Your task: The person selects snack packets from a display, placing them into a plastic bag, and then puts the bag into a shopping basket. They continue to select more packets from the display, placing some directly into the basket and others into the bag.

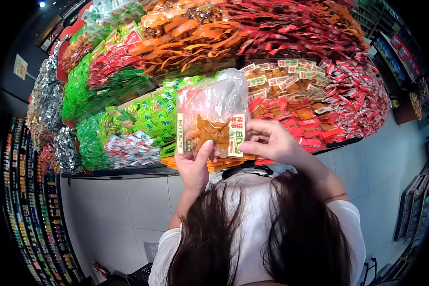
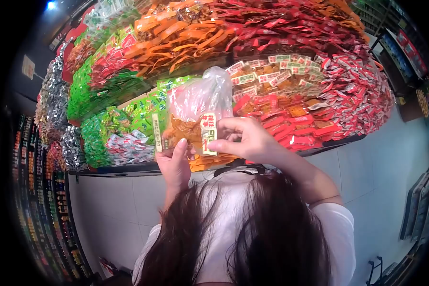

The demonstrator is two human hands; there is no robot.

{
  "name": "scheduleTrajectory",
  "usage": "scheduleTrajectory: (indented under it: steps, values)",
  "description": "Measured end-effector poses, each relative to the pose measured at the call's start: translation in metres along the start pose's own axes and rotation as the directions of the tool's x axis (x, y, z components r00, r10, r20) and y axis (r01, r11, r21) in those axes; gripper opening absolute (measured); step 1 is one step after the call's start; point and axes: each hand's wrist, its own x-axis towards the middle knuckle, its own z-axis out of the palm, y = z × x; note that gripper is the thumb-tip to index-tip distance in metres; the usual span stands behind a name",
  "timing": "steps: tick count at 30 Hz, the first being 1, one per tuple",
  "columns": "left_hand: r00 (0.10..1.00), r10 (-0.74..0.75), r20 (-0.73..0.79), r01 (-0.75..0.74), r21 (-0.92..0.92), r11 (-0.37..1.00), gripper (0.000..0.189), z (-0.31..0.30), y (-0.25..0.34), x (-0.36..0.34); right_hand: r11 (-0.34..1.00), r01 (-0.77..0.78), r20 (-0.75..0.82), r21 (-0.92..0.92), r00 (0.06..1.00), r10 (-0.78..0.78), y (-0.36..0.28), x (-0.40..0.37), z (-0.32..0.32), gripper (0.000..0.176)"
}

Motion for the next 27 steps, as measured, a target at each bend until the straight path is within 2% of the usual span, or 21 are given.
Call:
scheduleTrajectory:
  steps: [2, 3, 5, 7, 9, 11, 13, 15, 16, 17, 20, 21, 24, 25, 27]
  values:
    - [0.999, 0.018, 0.037, -0.021, 0.057, 0.998, 0.032, 0.012, -0.004, -0.001, 0.996, 0.013, 0.005, 0.084, 1.0, -0.014, 0.005, -0.005, -0.001, 0.025]
    - [0.998, 0.036, 0.059, -0.043, 0.118, 0.992, 0.032, 0.017, -0.007, -0.001, 0.999, 0.007, -0.022, 0.049, 1.0, -0.006, 0.009, -0.006, -0.004, 0.026]
    - [0.996, 0.029, 0.088, -0.04, 0.123, 0.992, 0.034, 0.024, -0.012, -0.004, 0.99, 0.015, -0.069, 0.142, 0.998, -0.005, 0.015, -0.008, -0.01, 0.026]
    - [0.994, 0.074, 0.074, -0.09, 0.242, 0.966, 0.037, 0.035, -0.018, -0.007, 0.988, 0.002, -0.065, 0.156, 0.998, 0.008, 0.011, -0.015, -0.02, 0.027]
    - [0.993, 0.083, 0.079, -0.099, 0.223, 0.97, 0.036, 0.045, -0.024, -0.007, 0.986, -0.013, -0.05, 0.168, 0.999, 0.022, 0.012, -0.019, -0.03, 0.028]
    - [0.987, 0.093, 0.132, -0.136, 0.363, 0.922, 0.031, 0.046, -0.036, -0.006, 0.988, -0.007, -0.067, 0.153, 0.998, 0.017, 0.022, -0.023, -0.04, 0.031]
    - [0.99, 0.092, 0.106, -0.123, 0.34, 0.932, 0.03, 0.051, -0.049, -0.005, 0.988, -0.015, -0.079, 0.154, 0.997, 0.027, 0.02, -0.027, -0.048, 0.03]
    - [0.959, 0.209, 0.193, -0.28, 0.521, 0.807, 0.033, 0.049, -0.063, -0.001, 0.956, -0.033, -0.088, 0.293, 0.994, 0.062, 0.025, -0.03, -0.059, 0.028]
    - [0.949, 0.206, 0.237, -0.31, 0.596, 0.741, 0.034, 0.05, -0.064, 0.001, 0.951, -0.045, -0.091, 0.306, 0.993, 0.077, 0.026, -0.032, -0.065, 0.027]
    - [0.953, 0.21, 0.218, -0.3, 0.592, 0.748, 0.034, 0.054, -0.064, 0.003, 0.953, -0.063, -0.08, 0.296, 0.993, 0.09, 0.026, -0.033, -0.07, 0.027]
    - [0.877, 0.205, 0.434, -0.474, 0.715, 0.514, 0.036, 0.067, -0.05, 0.008, 0.946, -0.066, -0.123, 0.317, 0.986, 0.11, 0.023, -0.033, -0.08, 0.026]
    - [0.885, 0.195, 0.423, -0.459, 0.724, 0.515, 0.036, 0.067, -0.047, 0.009, 0.942, -0.08, -0.115, 0.325, 0.986, 0.124, 0.028, -0.032, -0.083, 0.026]
    - [0.823, 0.195, 0.534, -0.559, 0.696, 0.451, 0.043, 0.068, -0.028, 0.017, 0.965, -0.069, -0.14, 0.252, 0.984, 0.107, 0.033, -0.026, -0.096, 0.025]
    - [0.828, 0.192, 0.527, -0.551, 0.701, 0.453, 0.043, 0.067, -0.02, 0.021, 0.981, -0.003, -0.213, 0.195, 0.976, 0.045, 0.03, -0.025, -0.104, 0.025]
    - [0.731, 0.309, 0.609, -0.682, 0.659, 0.317, 0.044, 0.06, -0.008, 0.032, 0.983, 0.144, -0.31, 0.112, 0.945, -0.103, 0.018, -0.022, -0.127, 0.025]
